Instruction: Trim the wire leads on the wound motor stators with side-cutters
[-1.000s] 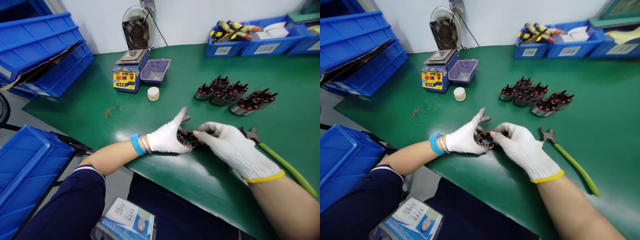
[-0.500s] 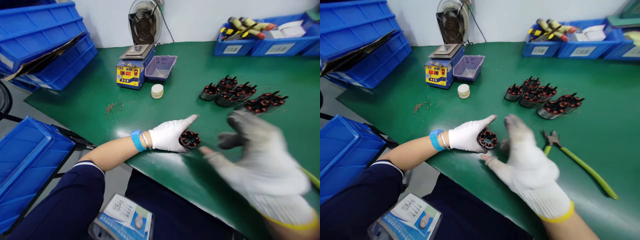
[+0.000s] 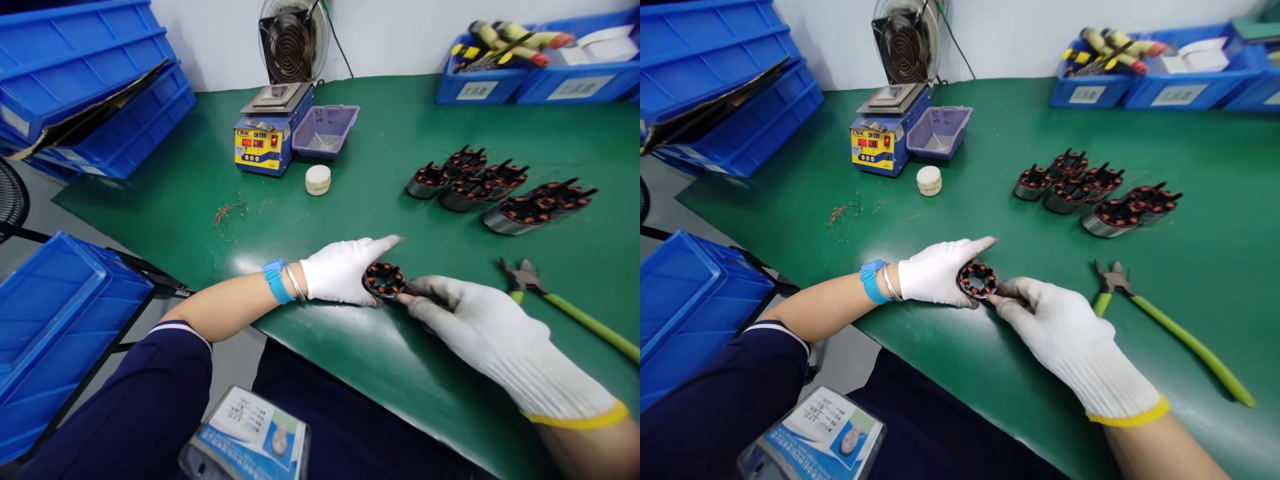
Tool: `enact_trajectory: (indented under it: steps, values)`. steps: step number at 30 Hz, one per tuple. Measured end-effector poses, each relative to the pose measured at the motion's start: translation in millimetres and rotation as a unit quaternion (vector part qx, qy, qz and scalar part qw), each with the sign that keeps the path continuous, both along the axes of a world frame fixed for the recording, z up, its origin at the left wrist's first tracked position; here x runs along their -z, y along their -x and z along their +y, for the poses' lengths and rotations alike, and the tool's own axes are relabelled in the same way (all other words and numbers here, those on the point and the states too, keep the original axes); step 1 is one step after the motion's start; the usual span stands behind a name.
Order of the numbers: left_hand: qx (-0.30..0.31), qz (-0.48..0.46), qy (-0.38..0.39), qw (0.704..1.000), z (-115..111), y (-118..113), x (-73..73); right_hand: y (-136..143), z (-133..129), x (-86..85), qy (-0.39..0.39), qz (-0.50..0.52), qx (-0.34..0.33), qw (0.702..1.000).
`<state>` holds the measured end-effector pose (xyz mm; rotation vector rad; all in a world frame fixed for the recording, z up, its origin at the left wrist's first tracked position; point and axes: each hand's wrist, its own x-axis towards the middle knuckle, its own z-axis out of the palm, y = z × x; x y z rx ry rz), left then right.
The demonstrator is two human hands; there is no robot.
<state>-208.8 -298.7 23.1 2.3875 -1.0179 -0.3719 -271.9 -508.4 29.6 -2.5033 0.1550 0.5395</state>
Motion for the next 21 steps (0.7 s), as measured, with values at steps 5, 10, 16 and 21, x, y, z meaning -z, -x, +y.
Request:
enact_trajectory:
  steps: [5,10,16,21]
  values:
    - [-0.022,-0.001,0.034,0.999,-3.5,5.3,-0.1,-0.5,-3.7,5.2,-0.019,-0.033,-0.022,0.999]
    - [-0.005,0.036,0.112,0.993,-8.5,9.6,-2.2,0.8,-6.8,8.6,-0.100,-0.039,-0.003,0.994]
    - [0.003,0.008,0.089,0.996,-9.6,10.7,-5.3,9.9,-5.7,6.9,-0.168,-0.002,0.047,0.985]
    - [0.004,-0.006,0.120,0.993,-14.8,15.2,3.2,9.4,-7.9,3.3,-0.202,0.026,0.060,0.977]
